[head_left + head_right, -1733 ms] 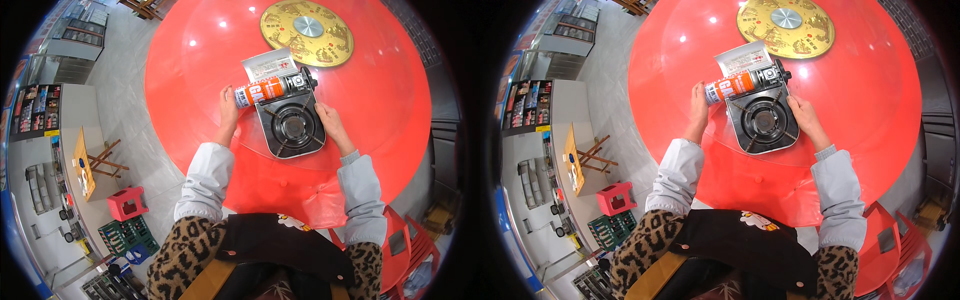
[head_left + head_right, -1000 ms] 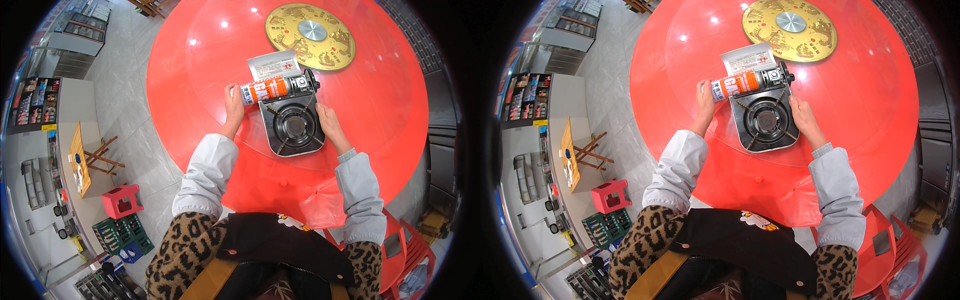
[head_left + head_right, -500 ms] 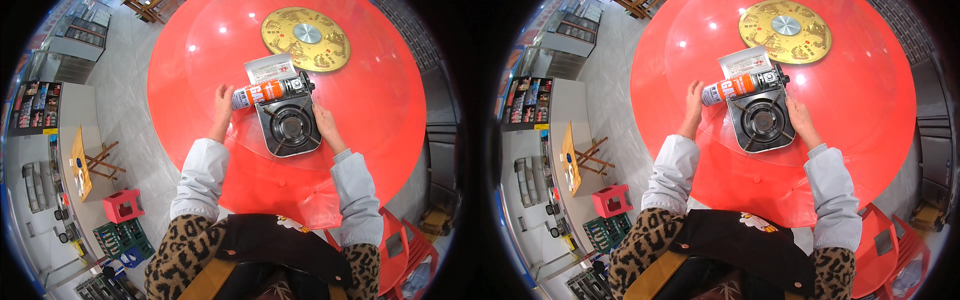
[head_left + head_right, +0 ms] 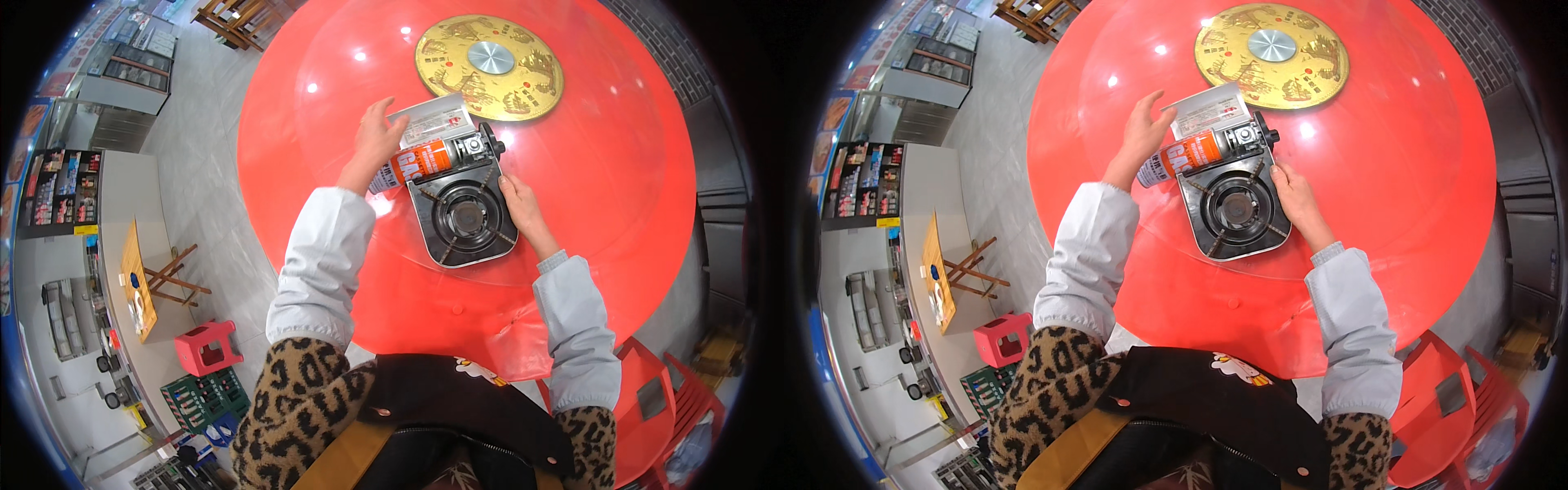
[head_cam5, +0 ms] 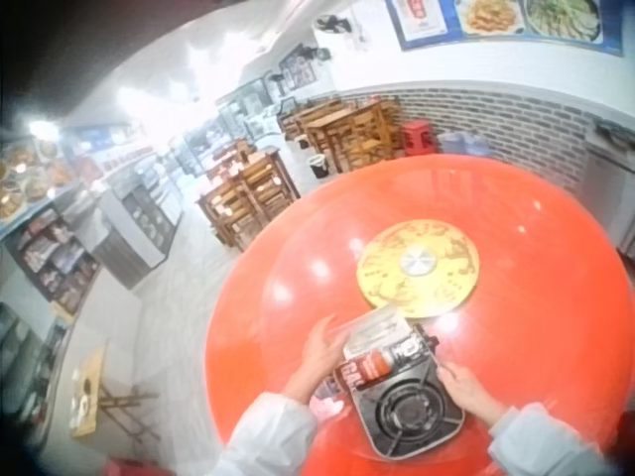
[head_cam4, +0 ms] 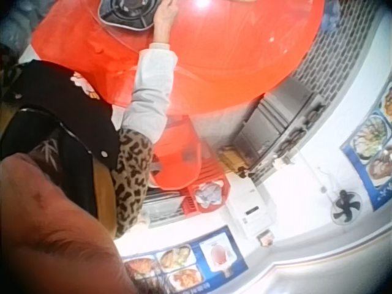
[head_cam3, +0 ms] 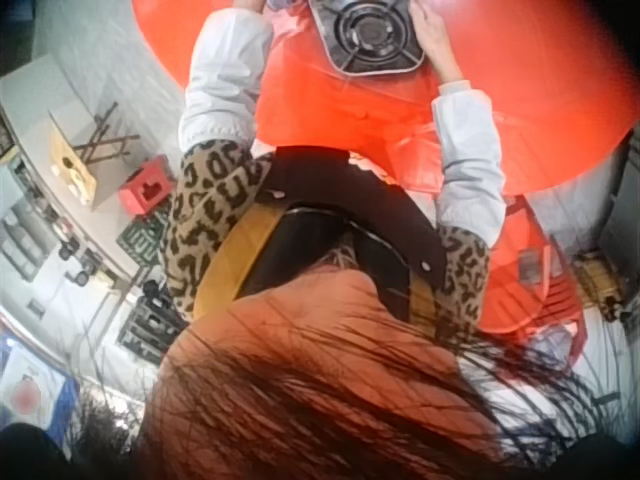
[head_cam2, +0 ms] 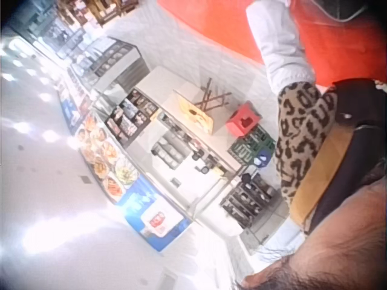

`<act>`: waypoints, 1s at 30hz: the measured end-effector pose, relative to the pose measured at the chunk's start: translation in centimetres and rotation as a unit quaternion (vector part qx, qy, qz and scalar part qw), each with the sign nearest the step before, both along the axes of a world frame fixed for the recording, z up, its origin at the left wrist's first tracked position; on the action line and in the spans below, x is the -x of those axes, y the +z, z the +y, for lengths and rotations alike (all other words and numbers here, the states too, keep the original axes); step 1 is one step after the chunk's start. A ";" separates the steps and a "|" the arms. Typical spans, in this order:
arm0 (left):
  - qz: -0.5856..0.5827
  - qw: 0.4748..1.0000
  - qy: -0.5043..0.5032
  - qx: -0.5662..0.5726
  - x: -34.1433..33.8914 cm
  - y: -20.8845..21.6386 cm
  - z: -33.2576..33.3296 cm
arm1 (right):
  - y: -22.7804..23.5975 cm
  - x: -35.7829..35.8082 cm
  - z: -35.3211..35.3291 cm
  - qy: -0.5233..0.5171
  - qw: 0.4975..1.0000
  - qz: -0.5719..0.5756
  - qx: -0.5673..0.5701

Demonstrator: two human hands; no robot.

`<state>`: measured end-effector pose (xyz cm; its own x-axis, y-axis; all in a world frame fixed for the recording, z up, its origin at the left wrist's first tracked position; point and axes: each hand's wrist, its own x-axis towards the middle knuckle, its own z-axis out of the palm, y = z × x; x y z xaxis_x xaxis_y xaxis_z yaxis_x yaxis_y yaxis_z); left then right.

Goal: The person retrieves a portable gas stove and a fuel canister from a kitchen counter, then moves to a red round table. They remove the canister cap and attach the canister to the stove, securing it in place.

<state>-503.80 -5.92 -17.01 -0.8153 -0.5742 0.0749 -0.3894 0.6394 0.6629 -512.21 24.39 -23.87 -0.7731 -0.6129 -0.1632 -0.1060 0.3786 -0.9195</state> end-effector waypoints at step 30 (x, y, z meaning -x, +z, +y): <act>-0.004 0.931 0.145 -0.336 -9.9 -3.5 1.2 | 0.4 -0.5 0.0 0.001 1.000 -0.002 0.024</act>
